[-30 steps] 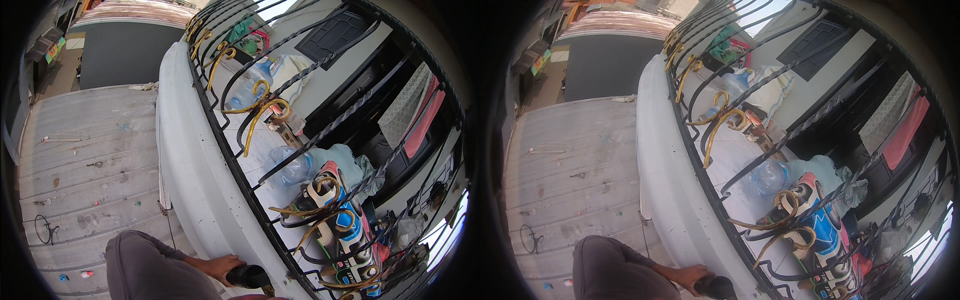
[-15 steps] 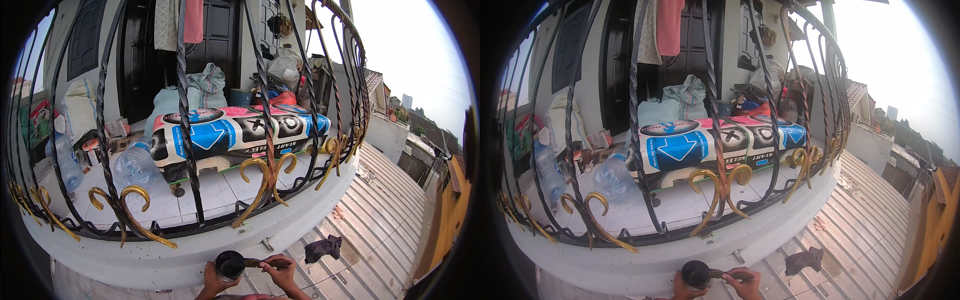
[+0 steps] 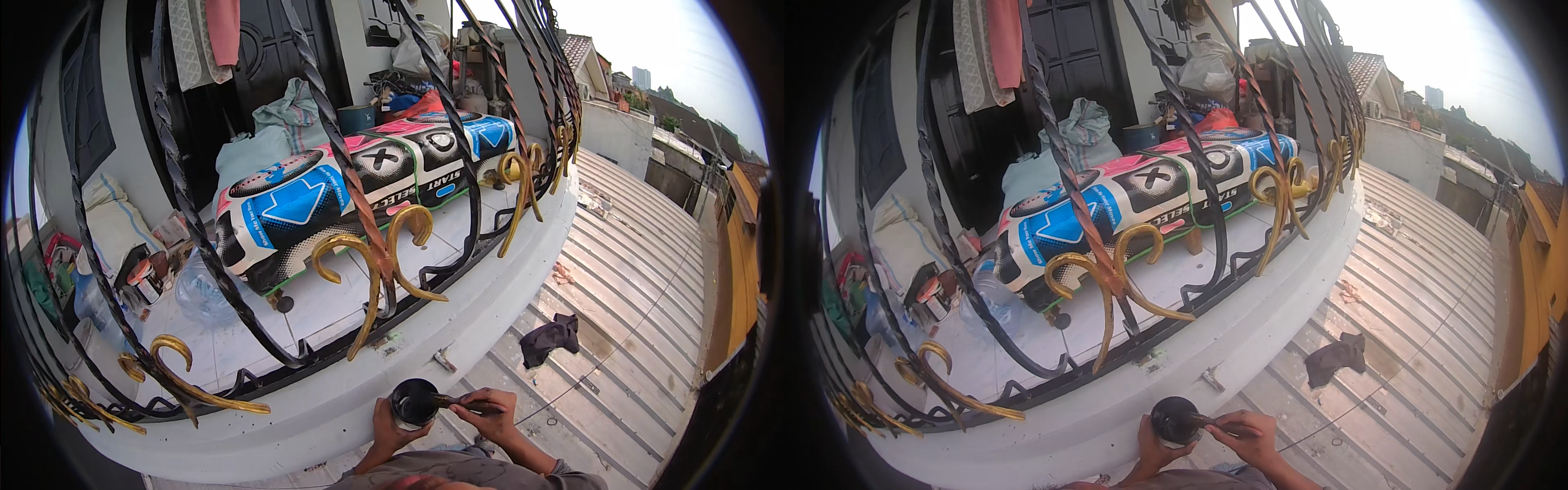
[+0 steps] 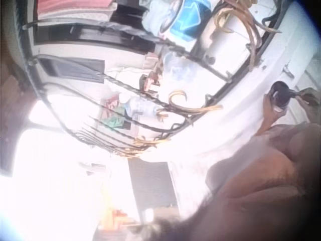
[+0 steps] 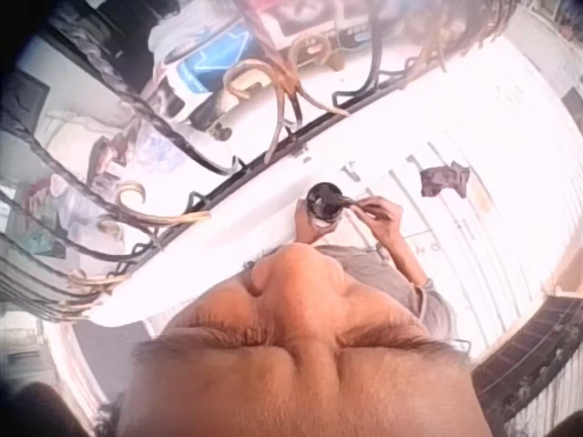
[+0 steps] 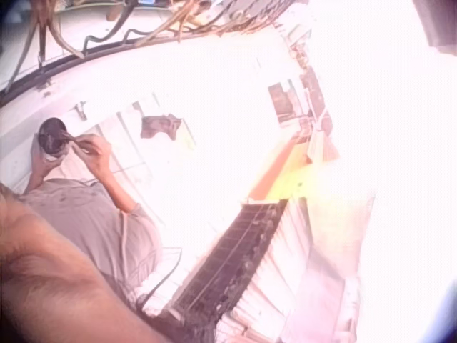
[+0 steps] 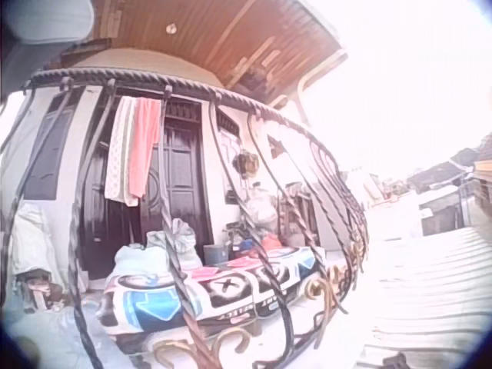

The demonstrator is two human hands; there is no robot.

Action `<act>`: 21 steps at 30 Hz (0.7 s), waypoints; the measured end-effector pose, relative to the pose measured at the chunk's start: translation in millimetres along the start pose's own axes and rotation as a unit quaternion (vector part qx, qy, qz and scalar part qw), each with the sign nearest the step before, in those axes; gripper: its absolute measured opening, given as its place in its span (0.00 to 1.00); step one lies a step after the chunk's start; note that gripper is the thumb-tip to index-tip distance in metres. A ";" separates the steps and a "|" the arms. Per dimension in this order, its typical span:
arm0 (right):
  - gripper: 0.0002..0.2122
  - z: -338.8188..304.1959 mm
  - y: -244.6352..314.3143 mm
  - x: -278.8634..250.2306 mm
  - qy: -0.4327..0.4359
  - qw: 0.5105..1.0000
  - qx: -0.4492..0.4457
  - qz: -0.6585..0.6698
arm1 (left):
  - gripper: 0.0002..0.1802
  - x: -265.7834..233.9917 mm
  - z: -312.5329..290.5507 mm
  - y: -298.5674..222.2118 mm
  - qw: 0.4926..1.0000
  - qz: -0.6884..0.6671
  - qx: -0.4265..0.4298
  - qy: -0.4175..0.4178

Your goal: The person paints the ornate metal railing of a balcony with gold paint using a small brush. They repeatedly dip the brush into a small container of paint and apply it to the curved and straight sections of the railing.

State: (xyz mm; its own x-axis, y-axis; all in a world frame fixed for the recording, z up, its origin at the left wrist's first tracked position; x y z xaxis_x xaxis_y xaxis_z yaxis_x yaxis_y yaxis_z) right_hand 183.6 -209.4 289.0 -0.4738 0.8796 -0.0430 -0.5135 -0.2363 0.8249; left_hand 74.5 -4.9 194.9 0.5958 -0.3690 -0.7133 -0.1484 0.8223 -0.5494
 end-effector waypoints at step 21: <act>0.07 7.6 3.3 -6.8 -0.043 0.998 -0.003 0.037 | 0.53 14.9 16.8 -4.0 0.997 -0.046 0.061 0.020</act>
State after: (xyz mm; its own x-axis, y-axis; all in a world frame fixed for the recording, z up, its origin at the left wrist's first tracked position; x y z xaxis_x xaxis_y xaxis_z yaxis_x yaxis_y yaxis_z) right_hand 190.5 -213.0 296.4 -0.4470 0.8921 0.0667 -0.4833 -0.3036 0.8212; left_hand 97.2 -6.4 193.8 0.5706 -0.4596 -0.6806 0.0035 0.8301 -0.5576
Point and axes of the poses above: each hand's wrist, its own z-axis towards the middle knuckle, its own x-axis out of the palm, y = z × x, the point moved 6 cm from there along z, towards the middle knuckle, and after that the axes turned 9 degrees about z, right-handed, at the moved point
